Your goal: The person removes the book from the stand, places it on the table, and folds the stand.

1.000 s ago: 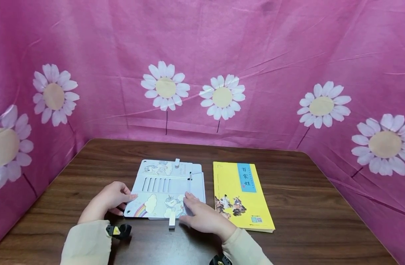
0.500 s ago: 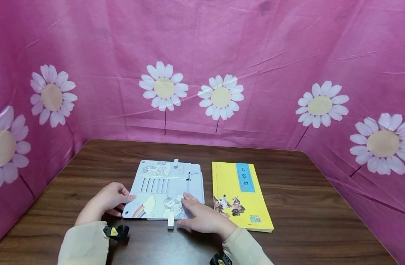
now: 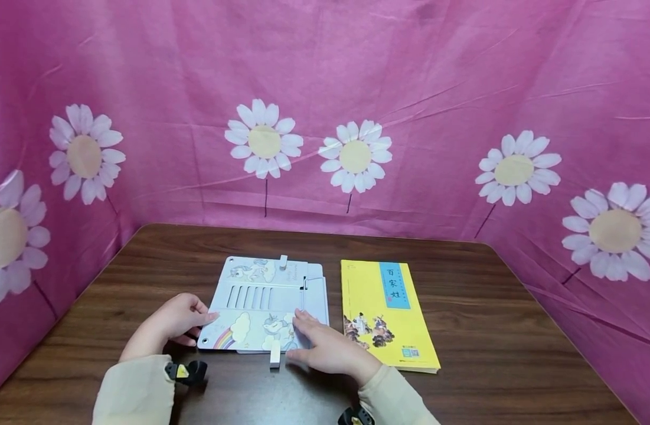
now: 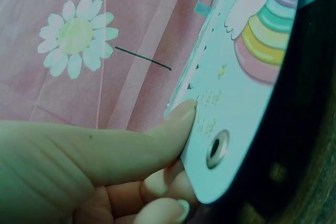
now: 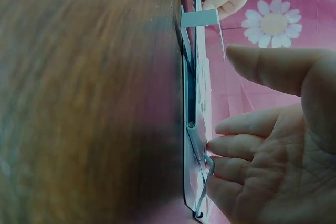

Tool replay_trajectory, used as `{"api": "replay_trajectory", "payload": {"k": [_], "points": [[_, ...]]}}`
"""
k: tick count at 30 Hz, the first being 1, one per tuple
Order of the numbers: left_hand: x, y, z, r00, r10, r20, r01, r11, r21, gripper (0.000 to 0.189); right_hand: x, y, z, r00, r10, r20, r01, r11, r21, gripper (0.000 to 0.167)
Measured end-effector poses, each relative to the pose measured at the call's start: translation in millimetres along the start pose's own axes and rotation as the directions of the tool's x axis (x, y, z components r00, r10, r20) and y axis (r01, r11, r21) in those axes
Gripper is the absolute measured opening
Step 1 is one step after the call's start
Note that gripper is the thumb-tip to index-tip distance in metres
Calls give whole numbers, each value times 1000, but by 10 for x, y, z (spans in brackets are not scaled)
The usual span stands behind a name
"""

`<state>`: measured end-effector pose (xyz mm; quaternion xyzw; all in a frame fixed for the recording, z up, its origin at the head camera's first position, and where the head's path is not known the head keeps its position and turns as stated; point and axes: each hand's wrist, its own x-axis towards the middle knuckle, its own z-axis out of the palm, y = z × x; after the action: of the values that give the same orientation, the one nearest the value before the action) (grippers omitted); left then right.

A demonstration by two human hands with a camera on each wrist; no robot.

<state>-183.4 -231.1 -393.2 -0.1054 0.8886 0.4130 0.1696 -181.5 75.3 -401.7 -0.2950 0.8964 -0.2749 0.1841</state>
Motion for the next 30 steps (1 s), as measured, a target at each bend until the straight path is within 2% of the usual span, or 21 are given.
{"api": "replay_trajectory", "payload": {"k": [9, 16, 22, 26, 30], "points": [[-21, -6, -17, 1000, 11, 22, -11, 1000, -12, 22, 5, -4, -2, 1000, -2, 4, 2, 1000, 20, 71], [-20, 0, -25, 1000, -7, 25, 7, 1000, -13, 24, 6, -11, -3, 1000, -1, 4, 1, 1000, 10, 71], [0, 13, -28, 1000, 7, 24, -7, 1000, 8, 25, 6, 17, -14, 1000, 8, -25, -7, 999, 40, 72], [-26, 46, -60, 1000, 5, -29, -2, 997, 82, 34, -12, 42, -42, 997, 20, -71, -15, 998, 66, 73], [-80, 129, -103, 987, 49, -155, -21, 984, 175, 49, -55, 78, -160, 983, 35, -181, -15, 993, 114, 72]]}}
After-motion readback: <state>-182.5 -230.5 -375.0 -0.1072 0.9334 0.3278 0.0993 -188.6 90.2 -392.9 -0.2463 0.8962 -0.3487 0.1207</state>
